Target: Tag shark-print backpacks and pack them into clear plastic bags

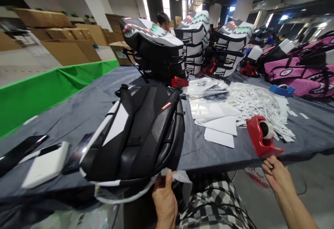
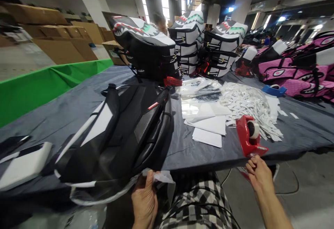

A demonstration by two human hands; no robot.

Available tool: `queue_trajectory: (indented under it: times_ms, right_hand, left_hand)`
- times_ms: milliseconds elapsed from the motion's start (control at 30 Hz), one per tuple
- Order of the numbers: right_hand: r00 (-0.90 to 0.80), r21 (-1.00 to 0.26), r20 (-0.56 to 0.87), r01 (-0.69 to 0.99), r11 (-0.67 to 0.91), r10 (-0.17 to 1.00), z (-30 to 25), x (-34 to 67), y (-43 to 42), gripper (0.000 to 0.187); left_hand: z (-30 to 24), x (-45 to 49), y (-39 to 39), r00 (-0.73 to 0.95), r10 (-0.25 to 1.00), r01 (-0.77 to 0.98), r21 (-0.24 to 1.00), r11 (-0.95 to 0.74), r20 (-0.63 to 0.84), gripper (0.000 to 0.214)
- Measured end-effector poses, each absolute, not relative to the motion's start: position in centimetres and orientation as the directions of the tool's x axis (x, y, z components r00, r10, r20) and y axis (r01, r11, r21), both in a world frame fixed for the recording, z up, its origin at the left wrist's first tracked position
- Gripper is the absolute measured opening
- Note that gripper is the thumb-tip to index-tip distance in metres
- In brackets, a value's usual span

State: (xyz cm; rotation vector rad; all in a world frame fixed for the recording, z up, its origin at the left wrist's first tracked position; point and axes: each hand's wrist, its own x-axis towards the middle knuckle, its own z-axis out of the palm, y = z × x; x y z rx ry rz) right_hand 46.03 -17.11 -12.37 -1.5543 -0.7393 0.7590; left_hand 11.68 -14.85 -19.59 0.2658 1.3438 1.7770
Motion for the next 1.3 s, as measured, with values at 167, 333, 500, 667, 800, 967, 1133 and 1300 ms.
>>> queue_trajectory:
  times_ms: [167,333,500,667,800,967,1133,1300]
  right_hand:
    - [-0.041,-0.978,-0.209,0.026,-0.208,0.977,-13.0,32.7,-14.2,0.055]
    - [-0.632,-0.851,0.080,0.360,0.383,0.771,-10.8,25.3,-10.3,0.045]
    - [-0.734,-0.540,0.204,0.467,0.700,0.648,-11.2,23.0,-6.3,0.040]
    - [-0.728,-0.297,0.273,0.558,0.775,0.629,-11.8,22.7,-6.3,0.038]
    - [-0.718,-0.189,0.301,0.600,0.777,0.627,-11.8,22.6,-6.6,0.034]
    - [-0.726,-0.387,0.191,0.563,0.730,0.660,-12.0,23.4,-5.7,0.022]
    - [-0.701,-0.715,0.048,0.473,0.514,0.712,-13.6,23.0,-5.4,0.023]
    - [-0.707,-0.861,0.007,0.356,0.363,0.707,-14.9,21.5,-5.5,0.027]
  left_hand:
    - [-17.9,12.2,-15.3,-0.628,0.734,-0.422,0.906,-0.043,-0.258,0.056]
    - [-16.7,12.5,-14.8,-0.602,0.773,-0.416,0.905,-0.089,-0.201,0.047]
    - [-16.7,12.5,-14.5,-0.596,0.789,-0.427,0.891,-0.153,-0.151,0.045]
    - [-16.7,12.2,-14.6,-0.582,0.799,-0.419,0.898,-0.138,-0.148,0.039]
    - [-16.7,11.8,-15.2,-0.485,0.868,-0.471,0.867,-0.162,-0.102,0.046]
    - [-17.0,12.0,-15.3,-0.566,0.791,-0.530,0.837,-0.135,-0.231,0.048]
    - [-16.7,12.0,-15.1,-0.560,0.770,-0.587,0.803,-0.108,-0.306,0.046]
    - [-16.4,11.4,-15.0,-0.556,0.776,-0.576,0.811,-0.103,-0.297,0.041]
